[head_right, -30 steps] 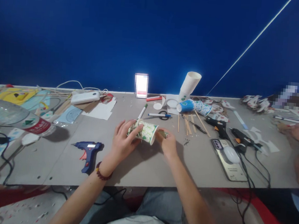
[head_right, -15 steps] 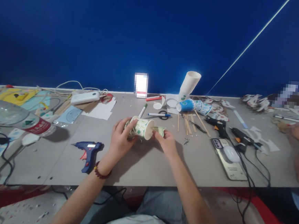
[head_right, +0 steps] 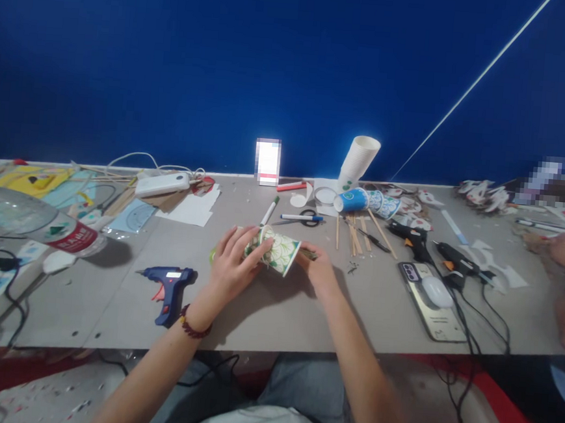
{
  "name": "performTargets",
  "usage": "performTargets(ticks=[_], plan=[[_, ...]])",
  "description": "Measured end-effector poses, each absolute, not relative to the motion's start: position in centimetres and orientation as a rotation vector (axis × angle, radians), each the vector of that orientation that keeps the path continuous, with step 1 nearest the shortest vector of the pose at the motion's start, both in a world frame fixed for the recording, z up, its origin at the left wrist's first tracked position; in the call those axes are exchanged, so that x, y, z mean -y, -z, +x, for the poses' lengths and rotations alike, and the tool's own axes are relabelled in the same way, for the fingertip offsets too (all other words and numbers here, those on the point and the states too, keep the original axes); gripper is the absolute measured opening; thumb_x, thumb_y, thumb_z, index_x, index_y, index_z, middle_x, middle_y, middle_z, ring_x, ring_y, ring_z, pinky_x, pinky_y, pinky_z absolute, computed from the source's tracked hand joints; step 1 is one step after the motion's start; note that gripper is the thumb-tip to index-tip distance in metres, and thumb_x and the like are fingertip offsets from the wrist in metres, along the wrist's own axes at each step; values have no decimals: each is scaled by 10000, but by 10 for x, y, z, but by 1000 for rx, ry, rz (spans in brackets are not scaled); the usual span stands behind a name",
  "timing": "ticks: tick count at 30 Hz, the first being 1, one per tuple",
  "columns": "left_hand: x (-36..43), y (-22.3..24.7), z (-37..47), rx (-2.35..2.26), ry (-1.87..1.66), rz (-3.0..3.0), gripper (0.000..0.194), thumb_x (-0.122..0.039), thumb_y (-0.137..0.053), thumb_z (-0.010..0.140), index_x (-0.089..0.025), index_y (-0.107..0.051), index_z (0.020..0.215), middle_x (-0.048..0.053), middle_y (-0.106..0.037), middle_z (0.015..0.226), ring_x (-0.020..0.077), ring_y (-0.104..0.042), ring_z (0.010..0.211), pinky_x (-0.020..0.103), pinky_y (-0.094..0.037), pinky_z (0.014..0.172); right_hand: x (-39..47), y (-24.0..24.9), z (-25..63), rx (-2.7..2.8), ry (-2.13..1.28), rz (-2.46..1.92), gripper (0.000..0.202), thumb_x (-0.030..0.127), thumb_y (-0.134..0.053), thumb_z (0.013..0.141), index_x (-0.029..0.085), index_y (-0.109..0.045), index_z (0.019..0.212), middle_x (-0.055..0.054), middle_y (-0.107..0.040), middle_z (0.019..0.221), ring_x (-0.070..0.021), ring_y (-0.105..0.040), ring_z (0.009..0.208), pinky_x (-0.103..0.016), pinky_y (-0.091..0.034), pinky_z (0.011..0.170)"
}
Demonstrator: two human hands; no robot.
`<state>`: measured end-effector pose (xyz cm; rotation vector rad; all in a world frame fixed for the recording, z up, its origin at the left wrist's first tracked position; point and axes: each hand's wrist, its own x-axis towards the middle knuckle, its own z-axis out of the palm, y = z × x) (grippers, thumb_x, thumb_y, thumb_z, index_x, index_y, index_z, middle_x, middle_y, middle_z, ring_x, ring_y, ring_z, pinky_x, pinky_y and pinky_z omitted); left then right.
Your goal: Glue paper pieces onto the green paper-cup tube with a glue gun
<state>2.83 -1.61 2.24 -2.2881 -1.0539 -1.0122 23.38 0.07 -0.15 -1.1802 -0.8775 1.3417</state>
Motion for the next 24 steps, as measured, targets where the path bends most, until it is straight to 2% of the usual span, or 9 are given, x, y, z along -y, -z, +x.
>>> performTargets(ticks=[4, 10, 16, 24], plan=[[18, -21, 31, 1036, 992, -2297, 468, -110, -551, 871, -237, -519, 1320, 131, -595, 1295, 262, -516, 1272, 466, -371, 1094, -1, 7, 236, 797, -1334, -1235, 461, 422, -908, 362, 195, -725, 719, -26, -727, 664, -218, -670, 613, -364, -546, 654], [18, -19, 33, 1038, 1012, -2294, 465, -145, -562, 876, -237, -516, 1330, 131, -599, 1298, 258, -507, 1283, 457, -353, 1109, 0, 10, 237, 810, -1255, -1277, 465, 416, -902, 353, 194, -710, 714, -26, -709, 629, -209, -624, 565, -377, -520, 624], [17, -16, 33, 1062, 1045, -2309, 448, -154, -555, 881, -247, -527, 1318, 125, -598, 1304, 248, -509, 1285, 447, -356, 1107, 2, 10, 237, 841, -1241, -1270, 377, 395, -887, 424, 196, -713, 693, -28, -716, 655, -193, -620, 564, -353, -523, 609], [16, -19, 34, 1061, 1061, -2309, 436, -147, -573, 865, -232, -543, 1292, 135, -610, 1273, 249, -529, 1258, 444, -366, 1093, 3, 12, 237, 813, -1272, -1279, 379, 374, -895, 435, 182, -725, 714, -31, -720, 655, -193, -631, 560, -340, -530, 586]])
